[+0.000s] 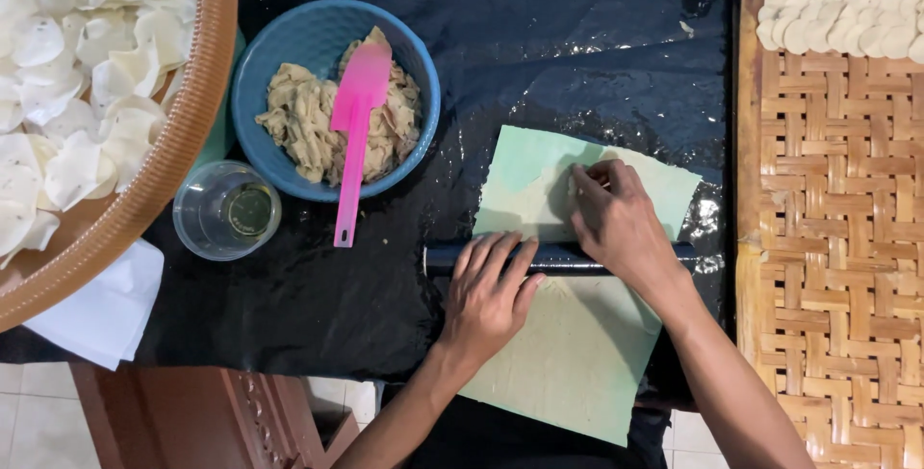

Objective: Flattening dough or vegetable slices into thin chips using a rolling pin.

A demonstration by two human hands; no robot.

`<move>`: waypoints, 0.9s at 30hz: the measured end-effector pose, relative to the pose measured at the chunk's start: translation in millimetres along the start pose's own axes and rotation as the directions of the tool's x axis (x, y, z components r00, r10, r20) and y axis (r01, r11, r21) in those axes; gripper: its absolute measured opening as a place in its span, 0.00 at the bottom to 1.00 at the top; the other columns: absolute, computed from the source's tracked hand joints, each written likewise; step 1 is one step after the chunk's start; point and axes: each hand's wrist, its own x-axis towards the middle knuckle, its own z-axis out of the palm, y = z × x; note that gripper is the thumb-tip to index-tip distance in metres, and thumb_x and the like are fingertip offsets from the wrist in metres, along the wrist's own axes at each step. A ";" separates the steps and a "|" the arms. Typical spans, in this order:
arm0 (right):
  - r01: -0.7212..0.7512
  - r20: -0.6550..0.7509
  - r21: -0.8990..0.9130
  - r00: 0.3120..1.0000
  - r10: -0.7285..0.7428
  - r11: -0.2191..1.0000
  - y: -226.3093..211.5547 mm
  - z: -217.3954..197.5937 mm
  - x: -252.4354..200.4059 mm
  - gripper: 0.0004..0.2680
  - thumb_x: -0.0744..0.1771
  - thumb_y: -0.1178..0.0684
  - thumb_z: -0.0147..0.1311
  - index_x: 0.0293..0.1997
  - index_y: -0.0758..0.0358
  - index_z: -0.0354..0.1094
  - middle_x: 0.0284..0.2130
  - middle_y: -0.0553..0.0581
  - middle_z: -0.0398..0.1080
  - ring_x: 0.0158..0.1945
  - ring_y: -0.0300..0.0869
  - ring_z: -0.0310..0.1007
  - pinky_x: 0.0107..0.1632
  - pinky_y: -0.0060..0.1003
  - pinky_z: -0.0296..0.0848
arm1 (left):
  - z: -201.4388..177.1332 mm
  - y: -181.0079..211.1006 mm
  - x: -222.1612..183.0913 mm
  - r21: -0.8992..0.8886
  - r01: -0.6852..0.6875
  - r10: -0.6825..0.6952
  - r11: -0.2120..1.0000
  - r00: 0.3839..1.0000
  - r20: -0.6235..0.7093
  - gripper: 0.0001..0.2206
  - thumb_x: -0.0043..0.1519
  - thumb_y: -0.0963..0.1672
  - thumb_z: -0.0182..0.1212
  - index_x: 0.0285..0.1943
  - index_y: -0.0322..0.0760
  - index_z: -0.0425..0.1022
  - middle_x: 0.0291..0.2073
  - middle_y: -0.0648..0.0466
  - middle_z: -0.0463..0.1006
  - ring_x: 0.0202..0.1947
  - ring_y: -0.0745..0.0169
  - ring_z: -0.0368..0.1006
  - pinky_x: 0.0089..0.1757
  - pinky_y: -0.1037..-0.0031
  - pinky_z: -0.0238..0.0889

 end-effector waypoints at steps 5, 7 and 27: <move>-0.105 0.016 0.070 0.994 0.104 0.992 10.8 8.6 -3.0 0.14 0.65 0.60 0.59 0.57 0.68 0.71 0.44 0.68 0.72 0.41 0.58 0.76 0.45 0.47 0.75 | -0.4 1.7 1.8 -0.001 0.005 -0.005 1.000 1.000 0.010 0.18 0.66 0.46 0.61 0.61 0.30 0.74 0.55 0.41 0.76 0.58 0.41 0.70 0.59 0.52 0.60; -0.134 0.009 0.094 0.991 0.133 0.987 17.2 12.4 -4.4 0.13 0.66 0.61 0.58 0.57 0.67 0.71 0.44 0.67 0.72 0.41 0.57 0.77 0.45 0.46 0.76 | -0.1 2.0 2.5 0.006 0.001 -0.001 1.000 1.000 0.006 0.18 0.66 0.46 0.60 0.61 0.30 0.74 0.55 0.41 0.76 0.58 0.41 0.70 0.59 0.52 0.60; -0.144 0.089 0.077 0.987 0.137 0.987 8.8 -4.5 3.2 0.14 0.62 0.66 0.56 0.54 0.66 0.72 0.46 0.64 0.73 0.49 0.58 0.73 0.51 0.47 0.73 | -1.9 2.9 3.8 -0.001 0.011 -0.011 1.000 1.000 -0.001 0.17 0.66 0.46 0.61 0.60 0.30 0.74 0.55 0.41 0.76 0.57 0.41 0.71 0.59 0.52 0.61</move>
